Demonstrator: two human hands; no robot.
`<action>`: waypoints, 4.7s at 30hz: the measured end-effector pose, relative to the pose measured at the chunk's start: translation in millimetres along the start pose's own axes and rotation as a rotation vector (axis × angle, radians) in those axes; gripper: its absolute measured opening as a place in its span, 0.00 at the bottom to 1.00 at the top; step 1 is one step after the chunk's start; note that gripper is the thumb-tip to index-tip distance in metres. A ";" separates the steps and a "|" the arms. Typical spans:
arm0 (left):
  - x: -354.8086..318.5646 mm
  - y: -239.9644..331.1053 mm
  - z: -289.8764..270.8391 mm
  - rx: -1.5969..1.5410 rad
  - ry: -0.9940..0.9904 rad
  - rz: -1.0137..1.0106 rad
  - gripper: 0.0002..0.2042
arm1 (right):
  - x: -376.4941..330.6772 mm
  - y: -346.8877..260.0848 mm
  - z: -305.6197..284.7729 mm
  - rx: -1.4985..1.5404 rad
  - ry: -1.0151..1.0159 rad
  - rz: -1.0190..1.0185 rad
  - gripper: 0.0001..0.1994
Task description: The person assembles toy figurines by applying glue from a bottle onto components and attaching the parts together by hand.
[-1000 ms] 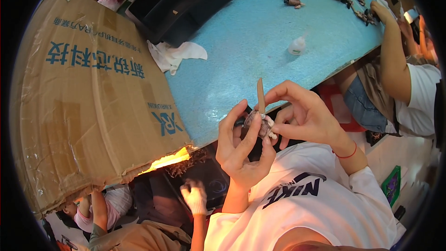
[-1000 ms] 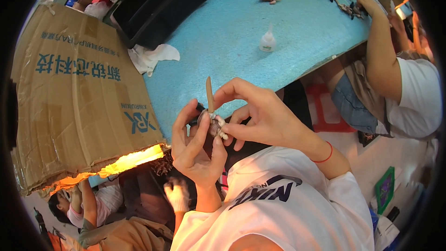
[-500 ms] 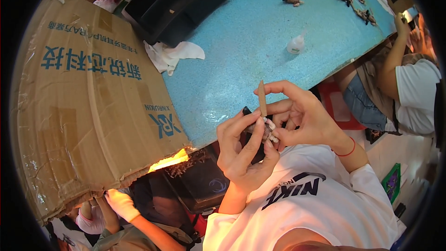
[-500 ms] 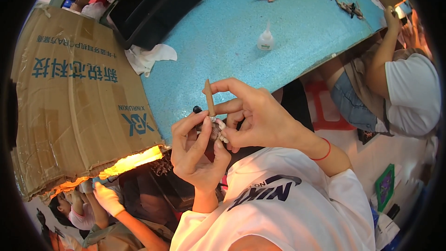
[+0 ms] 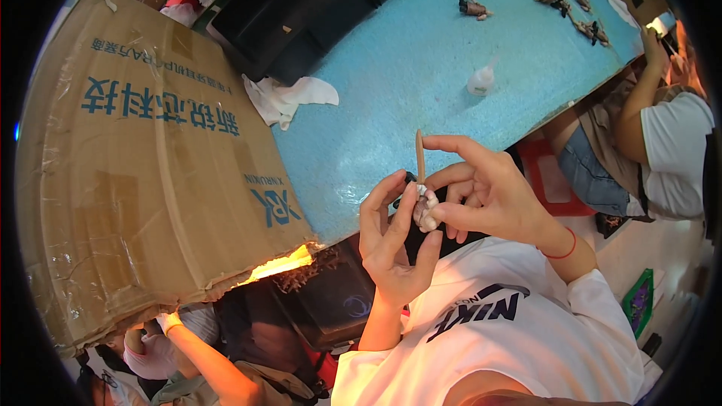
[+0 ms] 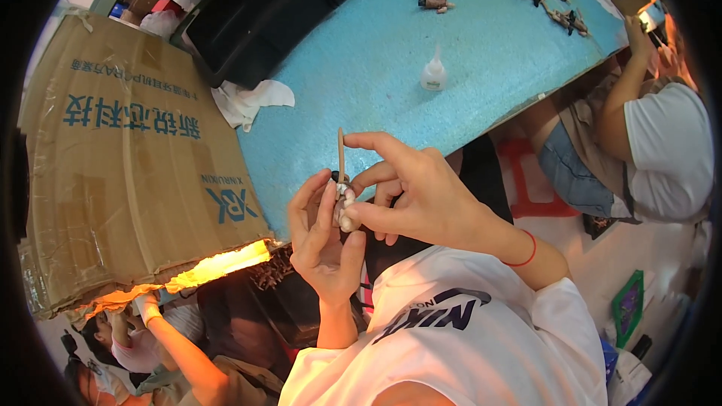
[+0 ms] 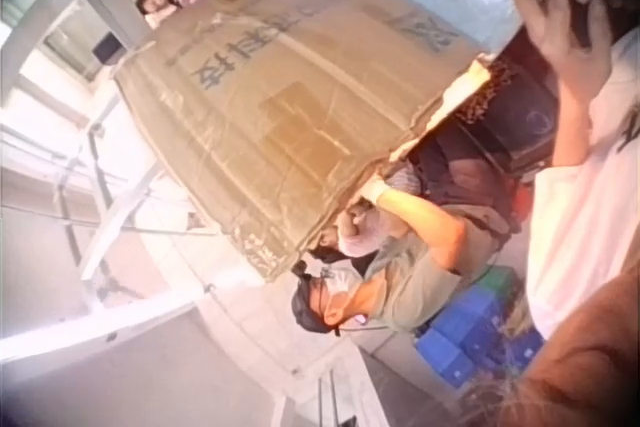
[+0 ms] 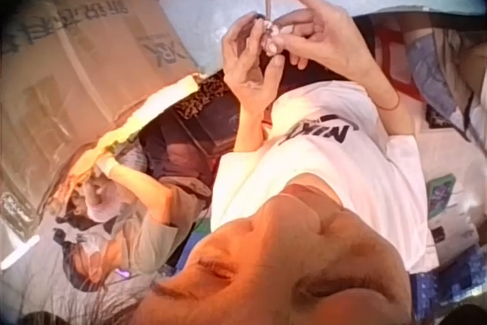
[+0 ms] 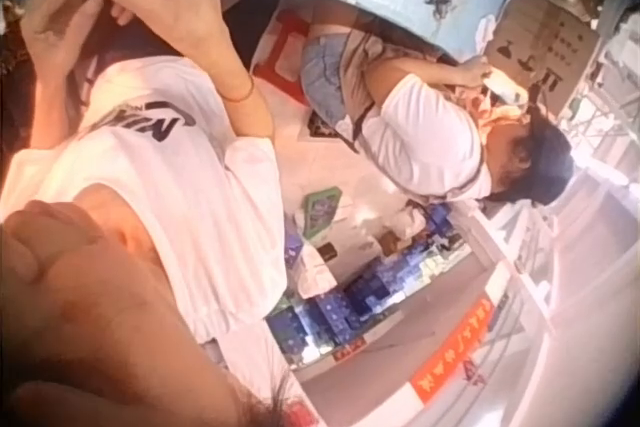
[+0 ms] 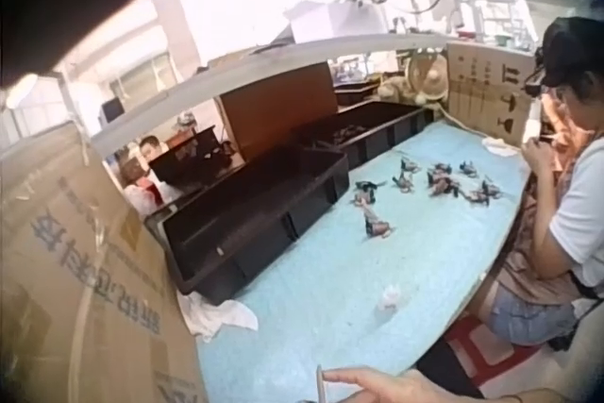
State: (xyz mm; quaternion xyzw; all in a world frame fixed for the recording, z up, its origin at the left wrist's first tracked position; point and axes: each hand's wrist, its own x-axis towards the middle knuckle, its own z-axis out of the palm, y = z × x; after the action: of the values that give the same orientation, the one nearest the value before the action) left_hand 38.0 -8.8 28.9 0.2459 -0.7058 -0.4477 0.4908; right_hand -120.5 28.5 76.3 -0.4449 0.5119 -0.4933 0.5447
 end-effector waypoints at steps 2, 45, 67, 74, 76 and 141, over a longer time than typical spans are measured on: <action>-2.4 -0.6 -1.3 -0.091 0.002 -0.071 0.22 | -2.1 1.1 -1.5 0.022 0.025 -0.024 0.30; -7.2 7.8 18.6 -0.352 0.010 -0.143 0.24 | -36.7 14.8 1.3 0.034 0.321 -0.364 0.29; -2.6 20.5 20.5 0.021 -0.013 -0.027 0.23 | -23.5 28.1 0.3 0.349 0.061 -0.280 0.39; 1.3 22.2 18.6 0.035 -0.055 0.014 0.22 | -24.4 29.2 -1.3 0.289 0.071 -0.345 0.39; 2.9 24.9 18.6 0.059 -0.093 -0.017 0.22 | -24.7 29.8 -0.7 0.288 0.076 -0.347 0.39; 0.9 7.9 22.6 -1.618 -0.189 -0.819 0.21 | -44.8 15.5 -12.2 -0.037 0.200 -0.468 0.39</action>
State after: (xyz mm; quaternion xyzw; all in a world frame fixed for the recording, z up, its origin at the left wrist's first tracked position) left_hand 17.7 3.1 33.6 0.0202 -0.0711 -0.9638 0.2563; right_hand -130.9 75.0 65.3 -0.5102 0.4550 -0.6381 0.3542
